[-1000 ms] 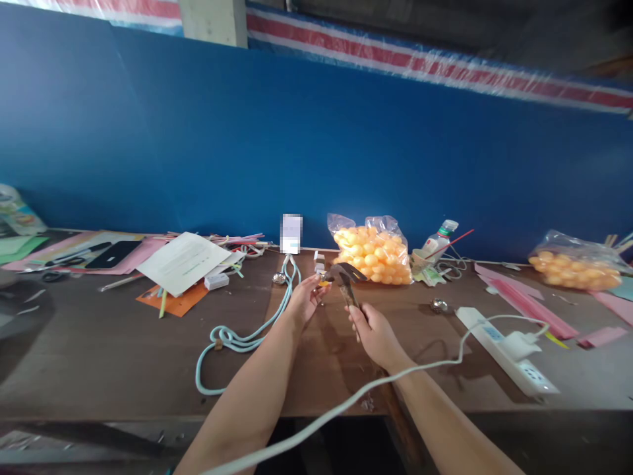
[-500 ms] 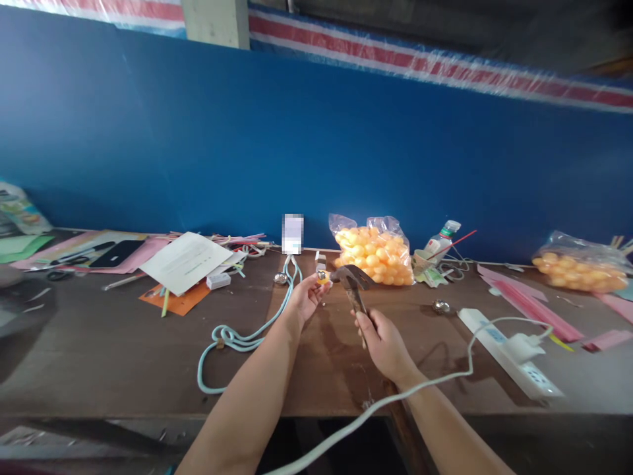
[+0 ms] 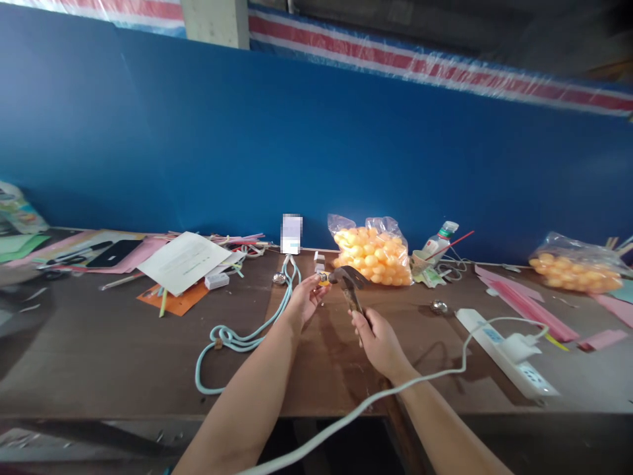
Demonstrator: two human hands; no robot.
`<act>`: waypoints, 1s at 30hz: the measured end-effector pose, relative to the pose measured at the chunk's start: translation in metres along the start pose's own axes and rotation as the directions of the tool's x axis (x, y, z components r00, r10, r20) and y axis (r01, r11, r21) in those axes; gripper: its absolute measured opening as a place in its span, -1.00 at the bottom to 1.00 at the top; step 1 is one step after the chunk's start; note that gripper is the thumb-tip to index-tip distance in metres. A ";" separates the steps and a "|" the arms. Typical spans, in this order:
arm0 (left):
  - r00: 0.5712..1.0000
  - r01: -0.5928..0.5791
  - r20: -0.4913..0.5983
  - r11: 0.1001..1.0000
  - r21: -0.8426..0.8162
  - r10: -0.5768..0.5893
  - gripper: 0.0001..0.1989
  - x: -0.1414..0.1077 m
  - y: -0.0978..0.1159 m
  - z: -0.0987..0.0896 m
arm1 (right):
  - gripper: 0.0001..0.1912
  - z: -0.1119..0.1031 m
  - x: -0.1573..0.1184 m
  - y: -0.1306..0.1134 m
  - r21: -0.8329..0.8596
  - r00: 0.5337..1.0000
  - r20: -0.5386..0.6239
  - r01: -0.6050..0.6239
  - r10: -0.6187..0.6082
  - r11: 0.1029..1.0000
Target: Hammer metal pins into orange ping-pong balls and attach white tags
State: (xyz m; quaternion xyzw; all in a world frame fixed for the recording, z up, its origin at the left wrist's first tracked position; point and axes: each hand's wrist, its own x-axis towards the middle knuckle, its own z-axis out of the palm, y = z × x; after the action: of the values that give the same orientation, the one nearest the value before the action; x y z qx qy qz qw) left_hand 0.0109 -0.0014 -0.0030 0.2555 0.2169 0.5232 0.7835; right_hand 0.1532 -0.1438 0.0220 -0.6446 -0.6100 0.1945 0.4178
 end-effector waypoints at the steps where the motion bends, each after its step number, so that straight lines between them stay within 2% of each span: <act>1: 1.000 0.001 -0.007 1.000 0.005 -0.001 -0.92 -0.001 -0.001 0.001 | -0.59 0.001 0.000 0.000 -0.004 1.000 0.006 0.001 -0.001 1.000; 5: 1.000 0.020 -0.018 1.000 0.014 -0.019 -0.92 -0.001 -0.003 0.002 | -0.61 0.002 0.002 -0.003 -0.073 0.999 -0.002 0.036 -0.036 0.997; 7: 0.999 0.007 -0.037 1.000 0.000 -0.007 -0.91 0.001 0.001 0.000 | -0.63 -0.005 0.003 -0.002 -0.173 0.997 -0.027 0.060 -0.066 0.983; 9: 0.994 -0.039 -0.102 0.998 -0.041 0.035 -0.93 0.003 0.007 -0.002 | -0.65 -0.015 0.006 0.003 -0.306 0.995 -0.032 0.076 -0.090 0.949; 12: 0.974 -0.148 -0.186 0.984 -0.104 0.127 -0.96 0.006 0.019 -0.004 | -0.73 -0.033 0.009 0.018 -0.502 0.998 0.023 0.068 -0.065 0.862; 16: 0.960 -0.177 -0.240 0.976 -0.127 0.142 -0.97 0.006 0.029 -0.003 | -0.77 -0.046 0.012 0.044 -0.739 0.997 0.067 0.027 0.033 0.673; 20: 0.948 -0.218 -0.267 0.965 -0.148 0.173 -0.99 0.004 0.031 -0.003 | -0.81 -0.051 0.011 0.060 -0.840 0.994 0.096 0.056 0.045 0.540; 23: 0.946 -0.214 -0.275 0.967 -0.137 0.170 -0.99 0.005 0.030 -0.005 | -0.80 -0.054 0.009 0.064 -0.841 0.993 0.104 0.055 0.061 0.538; 26: 0.950 -0.205 -0.265 0.971 -0.124 0.167 -0.98 0.006 0.028 -0.007 | -0.79 -0.057 0.013 0.057 -0.809 0.992 0.102 0.039 0.075 0.587; 28: 0.952 -0.200 -0.260 0.973 -0.116 0.164 -0.97 0.008 0.026 -0.009 | -0.73 -0.054 0.019 0.046 -0.752 0.995 0.101 0.080 -0.006 0.654; 30: 0.953 -0.196 -0.255 0.975 -0.106 0.164 -0.96 0.008 0.024 -0.010 | -0.72 -0.042 0.029 0.031 -0.655 0.985 0.107 0.173 -0.136 0.736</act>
State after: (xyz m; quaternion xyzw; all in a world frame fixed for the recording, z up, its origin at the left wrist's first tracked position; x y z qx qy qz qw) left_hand -0.0094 0.0159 0.0033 0.1562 0.2533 0.6331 0.7145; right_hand 0.2097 -0.1260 0.0294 -0.6924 -0.7013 -0.0527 0.1613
